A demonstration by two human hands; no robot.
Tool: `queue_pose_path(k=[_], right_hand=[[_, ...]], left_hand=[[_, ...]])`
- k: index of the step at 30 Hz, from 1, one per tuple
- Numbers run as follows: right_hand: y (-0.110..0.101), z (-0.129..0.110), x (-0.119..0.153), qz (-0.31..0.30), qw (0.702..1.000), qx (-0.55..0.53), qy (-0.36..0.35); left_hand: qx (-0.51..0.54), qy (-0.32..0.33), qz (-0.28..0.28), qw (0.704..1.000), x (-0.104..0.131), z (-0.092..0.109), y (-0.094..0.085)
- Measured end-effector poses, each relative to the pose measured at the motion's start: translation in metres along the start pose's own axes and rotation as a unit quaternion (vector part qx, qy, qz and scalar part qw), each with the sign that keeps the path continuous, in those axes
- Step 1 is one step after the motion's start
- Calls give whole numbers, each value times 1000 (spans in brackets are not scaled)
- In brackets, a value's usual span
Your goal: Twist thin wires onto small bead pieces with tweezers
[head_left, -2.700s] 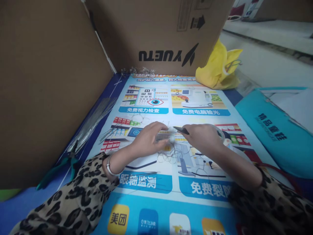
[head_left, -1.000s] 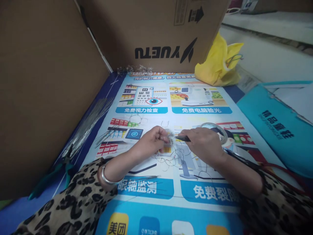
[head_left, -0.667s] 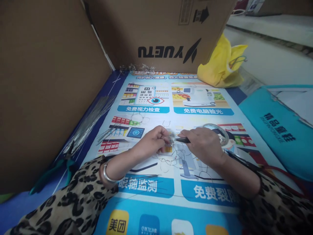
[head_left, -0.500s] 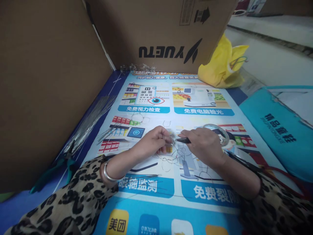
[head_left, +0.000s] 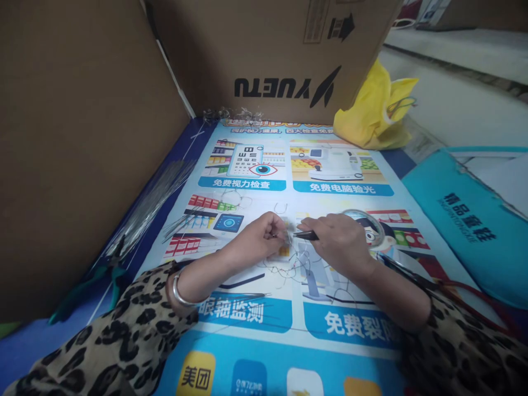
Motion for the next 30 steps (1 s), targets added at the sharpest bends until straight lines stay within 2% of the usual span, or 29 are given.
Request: queue_pose_path(k=[5,11,16,21,27,30], right_hand=[[2,1,0,-15,1000,-1,-1],[2,3,0,-16,1000,-3,10],[4,1,-1,-13,1000,-10,6],[6,5,0,-30,999,2,15],[7,3,2,-54,998,-16,24],[7,1,3,-56,998,-18,22]], left_hand=[[10,-11,-15,1000,2,6,0],[29,-59,-18,998,5,7,0],[68,-53,-31,996,6,10,3],[45,-70,-52,995,5,9,0],[36,-81,-19,996,5,6,-5],[61,-69,-35,995,5,6,-5]])
Point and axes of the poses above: each hand's wrist, its own x-axis away from the middle knuckle, its own y-axis out of the palm, z = x × y, the point moved 5 cm from there along -x, towards the middle knuckle, and after that the axes turned 13 degrees about x, right-handed, at the moved point
